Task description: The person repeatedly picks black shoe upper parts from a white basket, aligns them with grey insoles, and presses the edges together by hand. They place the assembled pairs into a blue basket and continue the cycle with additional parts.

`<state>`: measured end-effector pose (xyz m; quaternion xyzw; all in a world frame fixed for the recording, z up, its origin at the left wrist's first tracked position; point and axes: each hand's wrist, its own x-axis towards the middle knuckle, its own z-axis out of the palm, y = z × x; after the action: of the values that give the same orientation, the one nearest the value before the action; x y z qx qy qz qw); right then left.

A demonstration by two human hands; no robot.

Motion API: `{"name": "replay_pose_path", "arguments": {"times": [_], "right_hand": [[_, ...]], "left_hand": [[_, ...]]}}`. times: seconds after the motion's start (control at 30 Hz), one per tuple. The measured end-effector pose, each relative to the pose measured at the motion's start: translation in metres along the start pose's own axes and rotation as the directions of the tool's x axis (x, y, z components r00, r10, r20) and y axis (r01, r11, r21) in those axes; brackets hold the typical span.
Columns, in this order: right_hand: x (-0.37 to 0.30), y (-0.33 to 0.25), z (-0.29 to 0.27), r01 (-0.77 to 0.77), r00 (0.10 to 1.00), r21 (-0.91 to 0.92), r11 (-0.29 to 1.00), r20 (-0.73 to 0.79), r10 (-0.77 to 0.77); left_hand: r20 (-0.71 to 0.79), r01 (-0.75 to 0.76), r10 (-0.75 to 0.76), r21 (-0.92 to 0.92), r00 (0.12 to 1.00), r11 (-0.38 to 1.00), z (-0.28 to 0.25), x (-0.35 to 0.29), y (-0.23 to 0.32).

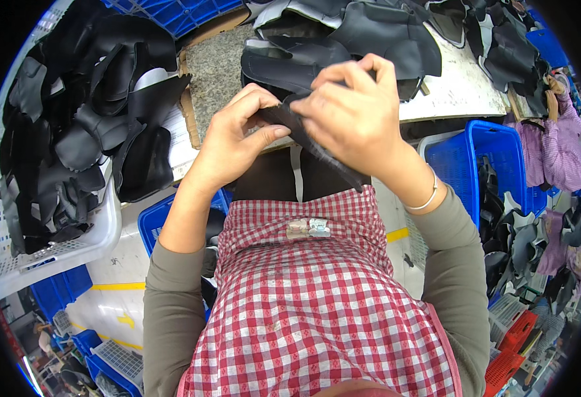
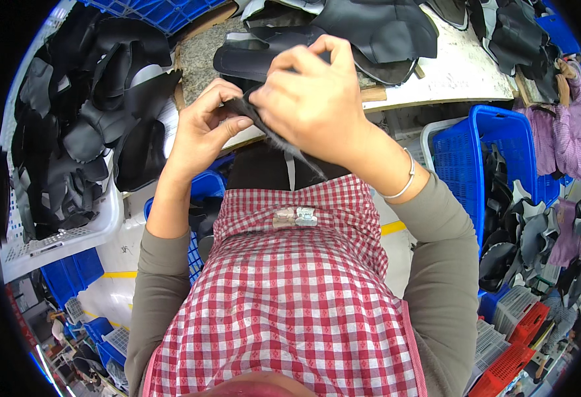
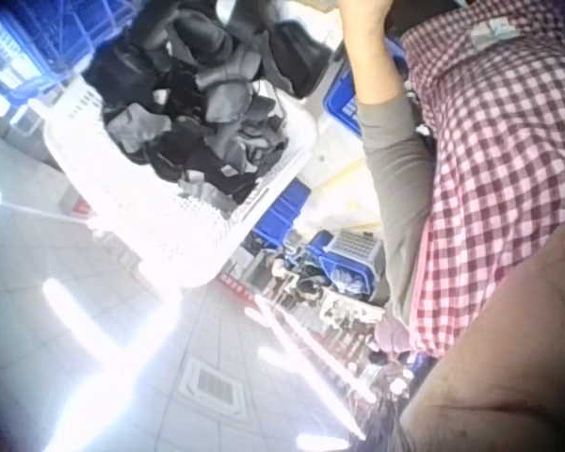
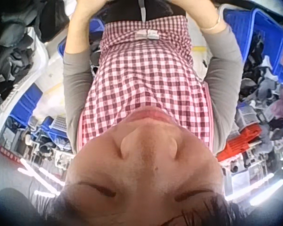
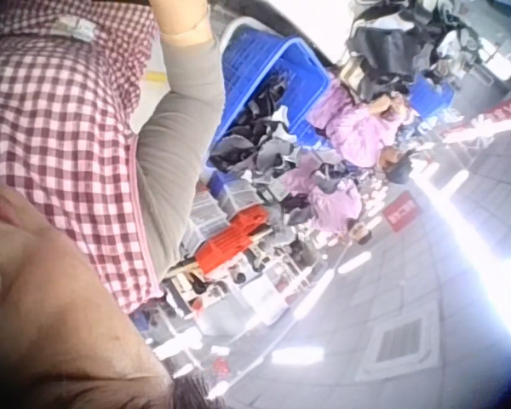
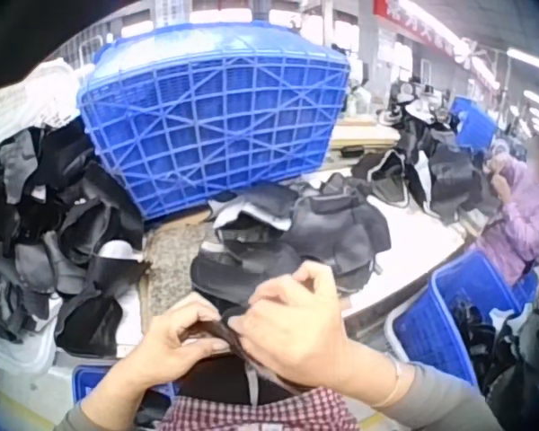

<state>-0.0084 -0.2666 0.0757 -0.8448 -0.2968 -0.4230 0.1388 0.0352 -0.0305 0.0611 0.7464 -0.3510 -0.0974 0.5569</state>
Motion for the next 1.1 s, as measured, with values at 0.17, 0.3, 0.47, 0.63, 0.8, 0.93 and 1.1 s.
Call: {"name": "replay_pose_path", "arguments": {"times": [0.17,0.3,0.47,0.63,0.8,0.93,1.1], "right_hand": [[-0.017,0.065,-0.033,-0.762,0.398,0.605,0.231,0.156,0.904],[-0.117,0.082,-0.015,-0.452,0.377,0.722,-0.524,0.687,0.621],[-0.196,0.016,-0.007,-0.085,0.637,0.640,-0.764,0.624,0.452],[-0.148,-0.064,-0.037,-0.254,0.767,0.469,-0.846,0.631,0.119],[-0.114,-0.061,-0.020,0.136,0.687,0.577,-0.806,0.531,0.496],[-0.102,-0.057,-0.003,0.252,0.630,0.424,-0.870,0.611,0.480],[-0.084,-0.049,0.002,-0.212,0.568,0.626,-0.750,0.704,0.427]], "left_hand": [[-0.132,0.023,-0.019,0.031,0.991,0.999,-0.022,-0.015,0.021],[-0.095,-0.088,0.098,0.096,0.991,0.991,-0.025,-0.017,0.036],[-0.170,-0.035,0.036,0.009,0.985,0.999,-0.013,-0.005,0.053],[-0.127,-0.070,0.098,0.207,0.987,0.976,-0.001,0.007,0.077],[0.020,-0.174,0.175,0.279,0.984,0.944,0.006,0.013,0.099],[0.065,-0.183,0.171,0.385,0.983,0.905,0.005,0.004,0.106],[0.157,-0.201,0.144,0.451,0.977,0.870,-0.007,-0.003,0.086]]}}
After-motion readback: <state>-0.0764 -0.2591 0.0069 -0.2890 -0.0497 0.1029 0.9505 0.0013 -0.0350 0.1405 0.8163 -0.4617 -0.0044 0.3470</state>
